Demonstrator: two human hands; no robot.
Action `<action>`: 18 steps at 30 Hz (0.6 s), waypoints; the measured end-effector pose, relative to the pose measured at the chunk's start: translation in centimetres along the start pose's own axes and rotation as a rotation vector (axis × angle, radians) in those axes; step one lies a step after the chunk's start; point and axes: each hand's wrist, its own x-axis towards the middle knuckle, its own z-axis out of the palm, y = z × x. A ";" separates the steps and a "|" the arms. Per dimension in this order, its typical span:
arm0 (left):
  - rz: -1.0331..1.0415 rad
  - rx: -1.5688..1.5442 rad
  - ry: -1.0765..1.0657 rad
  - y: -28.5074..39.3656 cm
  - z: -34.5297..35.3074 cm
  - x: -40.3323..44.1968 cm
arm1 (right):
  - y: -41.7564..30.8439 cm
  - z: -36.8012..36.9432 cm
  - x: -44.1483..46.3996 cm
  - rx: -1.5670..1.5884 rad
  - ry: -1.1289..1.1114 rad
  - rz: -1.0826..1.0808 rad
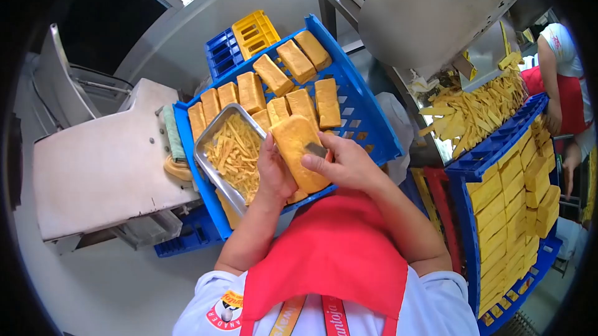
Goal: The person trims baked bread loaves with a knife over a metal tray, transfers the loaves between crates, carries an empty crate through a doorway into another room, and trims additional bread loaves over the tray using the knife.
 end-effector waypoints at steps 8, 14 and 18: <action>0.211 -0.019 0.203 0.2 -1.5 -1.2 | -3.1 -0.1 -0.9 -0.812 0.507 -0.279; 0.283 -0.006 0.244 1.4 -2.4 -3.0 | -3.4 1.8 0.9 -0.886 0.466 -0.392; 0.308 -0.030 0.285 1.2 -2.6 -3.6 | -3.5 2.6 1.4 -0.922 0.425 -0.388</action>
